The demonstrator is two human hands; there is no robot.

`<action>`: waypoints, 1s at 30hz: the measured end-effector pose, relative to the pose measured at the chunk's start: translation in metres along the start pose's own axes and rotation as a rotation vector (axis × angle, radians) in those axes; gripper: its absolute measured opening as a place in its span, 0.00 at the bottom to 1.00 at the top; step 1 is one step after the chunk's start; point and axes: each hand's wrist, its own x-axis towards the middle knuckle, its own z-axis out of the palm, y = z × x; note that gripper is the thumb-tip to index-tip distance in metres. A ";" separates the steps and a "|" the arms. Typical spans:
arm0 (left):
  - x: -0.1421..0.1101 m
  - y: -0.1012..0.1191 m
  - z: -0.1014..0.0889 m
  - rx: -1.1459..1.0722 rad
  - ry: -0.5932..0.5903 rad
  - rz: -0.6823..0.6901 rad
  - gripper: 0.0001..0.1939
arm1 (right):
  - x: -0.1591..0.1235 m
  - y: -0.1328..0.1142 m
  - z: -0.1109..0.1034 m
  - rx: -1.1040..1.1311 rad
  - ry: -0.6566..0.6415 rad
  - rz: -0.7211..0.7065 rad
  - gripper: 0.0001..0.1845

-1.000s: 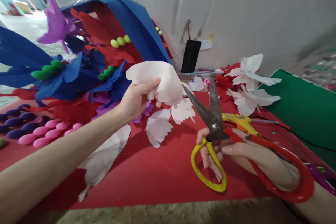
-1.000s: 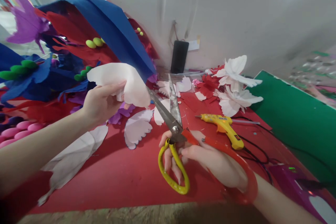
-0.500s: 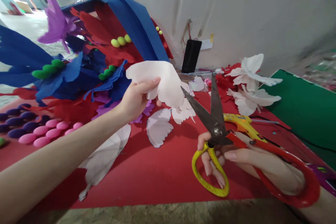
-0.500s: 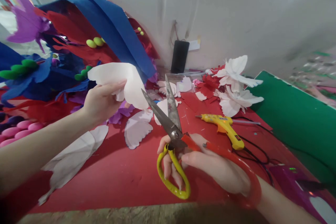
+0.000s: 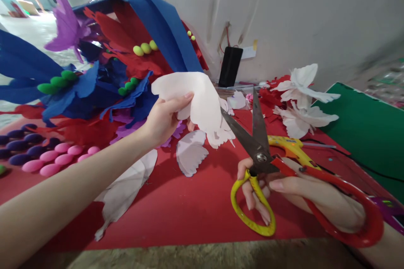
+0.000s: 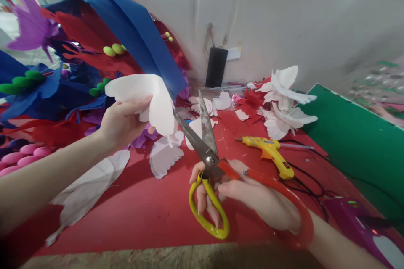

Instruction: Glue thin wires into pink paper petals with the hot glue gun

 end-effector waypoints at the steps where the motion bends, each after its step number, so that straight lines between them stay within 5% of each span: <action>1: -0.001 0.000 0.001 0.000 -0.006 0.002 0.12 | 0.000 0.000 0.000 0.009 0.001 0.003 0.13; 9: -0.010 -0.004 0.013 0.020 -0.080 -0.059 0.11 | 0.013 0.013 0.000 0.002 -0.074 -0.090 0.13; 23: -0.028 -0.013 0.030 0.041 -0.211 -0.179 0.13 | 0.020 0.027 0.012 0.097 0.020 -0.144 0.19; 30: -0.029 -0.015 0.029 0.047 -0.227 -0.176 0.12 | 0.021 0.030 0.022 0.141 0.188 -0.109 0.22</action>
